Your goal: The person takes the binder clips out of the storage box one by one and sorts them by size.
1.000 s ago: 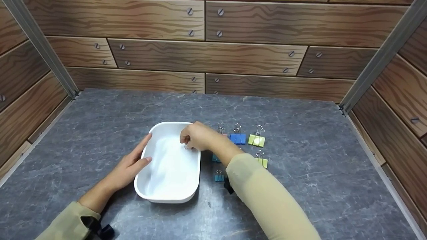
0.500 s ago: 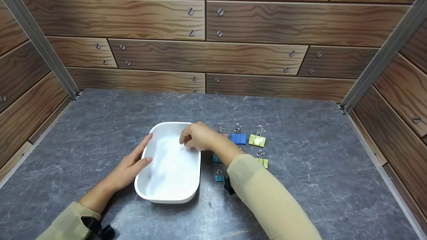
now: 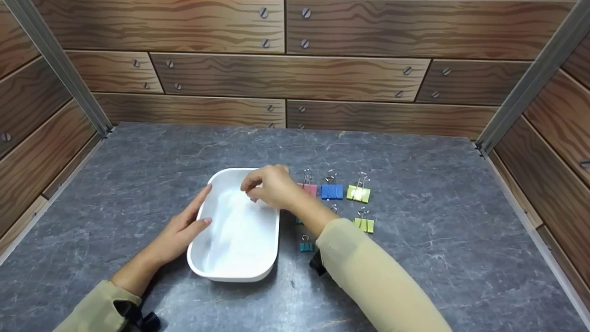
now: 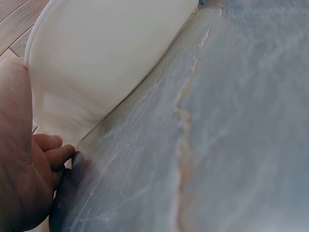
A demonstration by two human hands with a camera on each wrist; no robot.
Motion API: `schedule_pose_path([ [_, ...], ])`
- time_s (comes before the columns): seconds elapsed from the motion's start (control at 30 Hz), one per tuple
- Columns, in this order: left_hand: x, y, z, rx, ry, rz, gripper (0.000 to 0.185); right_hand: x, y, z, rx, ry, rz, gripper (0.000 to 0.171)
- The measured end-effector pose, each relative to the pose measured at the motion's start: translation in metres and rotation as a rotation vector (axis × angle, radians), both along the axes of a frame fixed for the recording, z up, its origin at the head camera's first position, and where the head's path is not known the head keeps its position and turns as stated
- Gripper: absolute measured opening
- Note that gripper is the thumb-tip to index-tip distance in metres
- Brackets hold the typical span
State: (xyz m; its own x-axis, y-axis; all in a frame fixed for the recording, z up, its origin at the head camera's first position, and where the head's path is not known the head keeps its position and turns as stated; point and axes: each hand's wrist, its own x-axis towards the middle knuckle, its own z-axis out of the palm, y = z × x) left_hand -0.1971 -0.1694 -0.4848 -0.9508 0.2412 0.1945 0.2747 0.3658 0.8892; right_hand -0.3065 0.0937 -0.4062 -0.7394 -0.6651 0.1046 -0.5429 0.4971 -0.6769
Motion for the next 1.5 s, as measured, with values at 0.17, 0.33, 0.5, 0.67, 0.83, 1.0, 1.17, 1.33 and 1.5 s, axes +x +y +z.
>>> schedule_pose_path([
  [0.17,0.001,0.001,-0.001,-0.006,-0.007,-0.004,0.072,0.013,0.008,0.015,-0.084,-0.016,-0.041,0.010],
  [0.33,0.002,0.000,-0.001,-0.003,-0.005,0.003,0.072,0.027,0.025,0.031,-0.119,-0.038,-0.055,0.011],
  [0.5,0.002,0.001,-0.001,-0.004,-0.006,0.004,0.072,0.038,0.049,0.039,-0.156,-0.062,-0.073,0.012],
  [0.67,0.003,-0.001,-0.001,-0.010,-0.006,0.008,0.072,0.046,0.078,0.039,-0.187,-0.055,-0.095,0.008],
  [0.83,0.003,-0.003,-0.001,-0.019,0.000,0.027,0.072,0.055,0.106,0.040,-0.154,-0.036,-0.133,0.006],
  [1.0,0.003,-0.002,-0.001,-0.013,0.006,0.024,0.072,0.063,0.134,0.036,-0.127,-0.061,-0.137,0.008],
  [1.17,0.001,0.000,-0.001,-0.013,-0.002,0.010,0.072,0.071,0.164,0.028,-0.078,-0.059,-0.184,0.010],
  [1.33,0.000,0.001,0.000,-0.017,0.002,0.008,0.072,0.080,0.185,0.019,-0.104,-0.077,-0.209,0.014],
  [1.5,0.000,0.001,0.002,-0.029,0.002,0.013,0.072,0.087,0.200,0.008,-0.096,-0.121,-0.217,0.016],
])
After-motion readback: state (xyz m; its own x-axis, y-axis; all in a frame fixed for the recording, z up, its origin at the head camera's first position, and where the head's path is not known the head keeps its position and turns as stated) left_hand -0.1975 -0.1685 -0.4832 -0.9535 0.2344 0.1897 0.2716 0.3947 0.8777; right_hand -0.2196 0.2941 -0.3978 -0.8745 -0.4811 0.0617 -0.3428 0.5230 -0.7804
